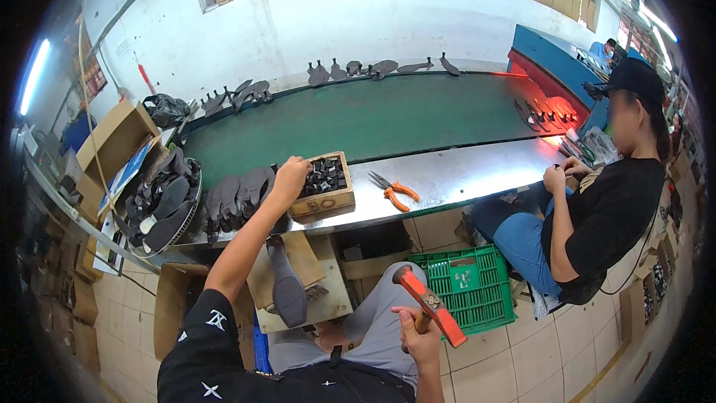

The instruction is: Attaching heel components to shoe soles using a hammer and pliers.

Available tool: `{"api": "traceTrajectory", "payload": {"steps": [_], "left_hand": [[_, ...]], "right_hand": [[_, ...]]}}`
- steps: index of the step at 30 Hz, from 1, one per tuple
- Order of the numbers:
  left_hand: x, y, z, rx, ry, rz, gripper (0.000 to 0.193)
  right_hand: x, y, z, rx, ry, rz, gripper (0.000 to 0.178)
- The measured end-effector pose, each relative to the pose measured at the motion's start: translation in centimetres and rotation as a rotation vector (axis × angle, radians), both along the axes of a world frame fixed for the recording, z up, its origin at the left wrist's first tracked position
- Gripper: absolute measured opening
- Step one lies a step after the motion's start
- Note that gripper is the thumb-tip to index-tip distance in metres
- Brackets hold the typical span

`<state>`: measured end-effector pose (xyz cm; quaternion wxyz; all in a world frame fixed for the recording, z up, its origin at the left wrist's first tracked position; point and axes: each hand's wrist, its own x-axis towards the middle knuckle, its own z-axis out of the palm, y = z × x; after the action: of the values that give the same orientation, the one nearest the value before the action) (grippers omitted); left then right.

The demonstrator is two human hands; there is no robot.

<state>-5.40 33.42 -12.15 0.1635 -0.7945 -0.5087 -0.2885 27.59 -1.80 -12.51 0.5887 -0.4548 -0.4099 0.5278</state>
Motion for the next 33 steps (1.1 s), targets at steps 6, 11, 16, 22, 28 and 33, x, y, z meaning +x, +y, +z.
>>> {"api": "traceTrajectory", "payload": {"steps": [6,11,16,22,28,33], "left_hand": [[5.4,-13.7,8.0,0.013,-0.477,-0.309,0.012],[7.0,-24.4,12.4,0.031,-0.590,-0.376,0.022],[5.8,-29.0,13.0,0.229,-0.435,-0.389,0.033],[4.2,-31.3,12.1,0.331,-0.371,-0.372,0.039],[2.0,-30.2,8.2,0.056,-0.740,-0.086,0.050],[-2.9,-23.9,0.3,-0.092,-0.567,0.111,0.054]], "right_hand": [[-0.6,3.9,3.2,0.093,-0.017,-0.012,0.023],[-5.0,7.1,8.6,0.284,0.031,0.105,0.023],[-9.3,6.9,10.1,0.298,0.149,0.270,0.025],[-10.8,5.6,11.2,0.243,0.137,0.375,0.020],[-12.4,7.7,11.2,0.256,0.010,0.319,0.015],[-16.0,14.0,6.5,0.347,-0.271,0.423,0.016]]}}
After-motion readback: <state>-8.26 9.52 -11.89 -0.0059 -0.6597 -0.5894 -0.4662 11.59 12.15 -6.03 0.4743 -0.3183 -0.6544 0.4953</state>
